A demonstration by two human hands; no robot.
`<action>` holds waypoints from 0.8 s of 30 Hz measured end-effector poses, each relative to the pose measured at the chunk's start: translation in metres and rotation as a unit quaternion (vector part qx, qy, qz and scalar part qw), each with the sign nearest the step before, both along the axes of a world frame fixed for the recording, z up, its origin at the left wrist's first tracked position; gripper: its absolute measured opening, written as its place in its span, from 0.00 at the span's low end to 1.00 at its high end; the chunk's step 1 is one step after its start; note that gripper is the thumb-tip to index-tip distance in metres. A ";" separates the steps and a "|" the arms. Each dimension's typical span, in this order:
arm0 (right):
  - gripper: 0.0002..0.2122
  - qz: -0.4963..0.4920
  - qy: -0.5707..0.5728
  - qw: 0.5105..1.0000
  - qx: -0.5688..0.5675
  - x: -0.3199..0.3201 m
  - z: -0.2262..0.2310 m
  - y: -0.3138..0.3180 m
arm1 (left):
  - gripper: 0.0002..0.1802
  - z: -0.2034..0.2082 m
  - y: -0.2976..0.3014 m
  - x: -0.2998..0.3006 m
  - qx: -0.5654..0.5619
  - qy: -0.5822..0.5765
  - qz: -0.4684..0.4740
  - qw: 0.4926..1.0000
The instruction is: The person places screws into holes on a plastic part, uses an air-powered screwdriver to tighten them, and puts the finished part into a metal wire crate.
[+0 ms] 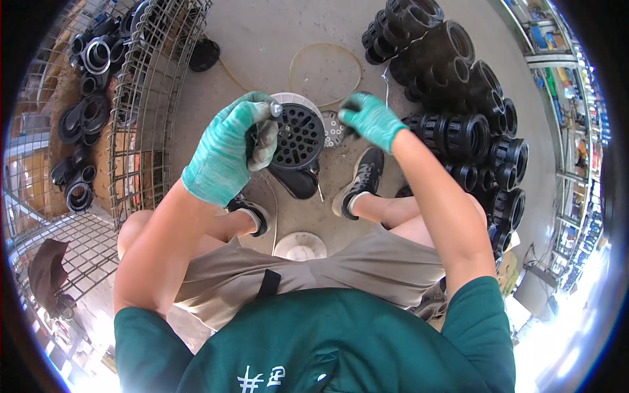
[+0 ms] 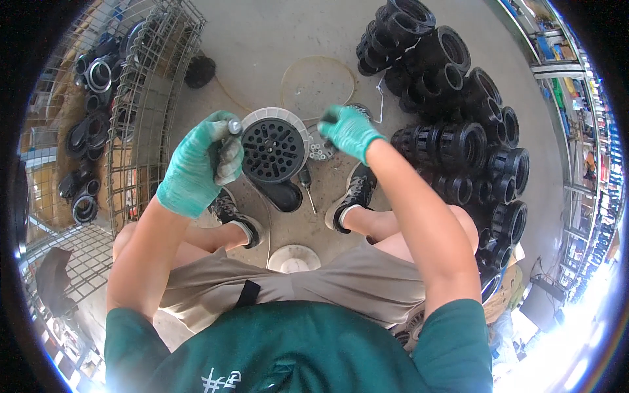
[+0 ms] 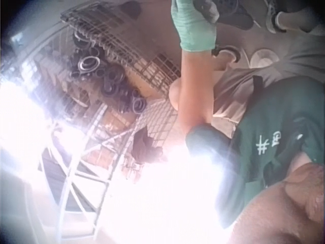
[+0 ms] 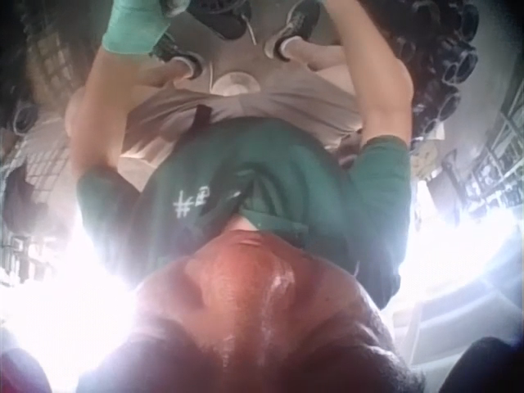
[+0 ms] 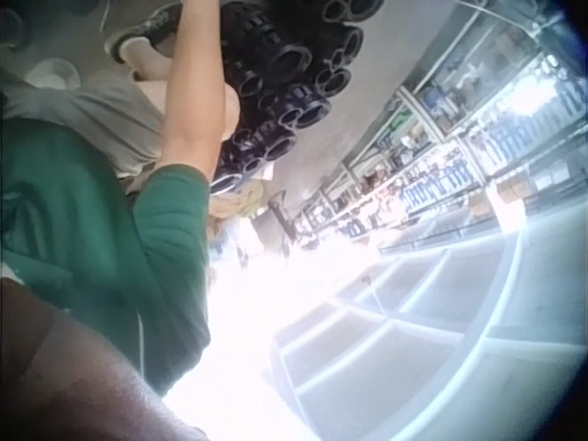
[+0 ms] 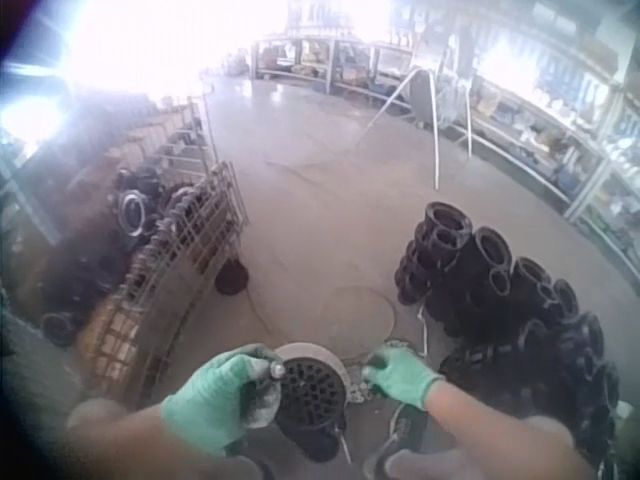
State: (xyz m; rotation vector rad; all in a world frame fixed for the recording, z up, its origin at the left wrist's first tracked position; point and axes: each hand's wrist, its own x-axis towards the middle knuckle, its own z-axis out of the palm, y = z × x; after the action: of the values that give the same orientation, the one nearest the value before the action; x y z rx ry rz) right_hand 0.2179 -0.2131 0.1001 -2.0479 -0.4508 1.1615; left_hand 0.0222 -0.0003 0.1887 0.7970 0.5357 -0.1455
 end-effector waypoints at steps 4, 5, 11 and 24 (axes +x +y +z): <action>0.18 0.178 -0.086 0.971 -0.138 -0.037 -0.173 -0.036 | 0.08 0.001 0.008 0.002 -0.038 -0.007 0.020 0.999; 0.21 0.200 -0.125 0.958 -0.164 -0.059 -0.211 -0.045 | 0.08 0.003 0.009 0.006 -0.035 -0.006 0.029 0.999; 0.26 -0.069 -0.190 0.972 -0.117 -0.151 -0.255 -0.005 | 0.10 0.017 0.024 0.004 -0.030 -0.002 0.092 0.995; 0.27 -0.048 -0.159 0.970 -0.179 -0.089 -0.195 -0.018 | 0.08 0.019 0.028 0.004 0.068 0.013 0.124 0.990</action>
State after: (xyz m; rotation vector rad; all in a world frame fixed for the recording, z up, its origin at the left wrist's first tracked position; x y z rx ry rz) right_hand 0.1288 -0.2309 -0.0952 -2.5577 -0.3035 0.9057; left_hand 0.0264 0.0276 0.2081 0.8551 0.6701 0.1107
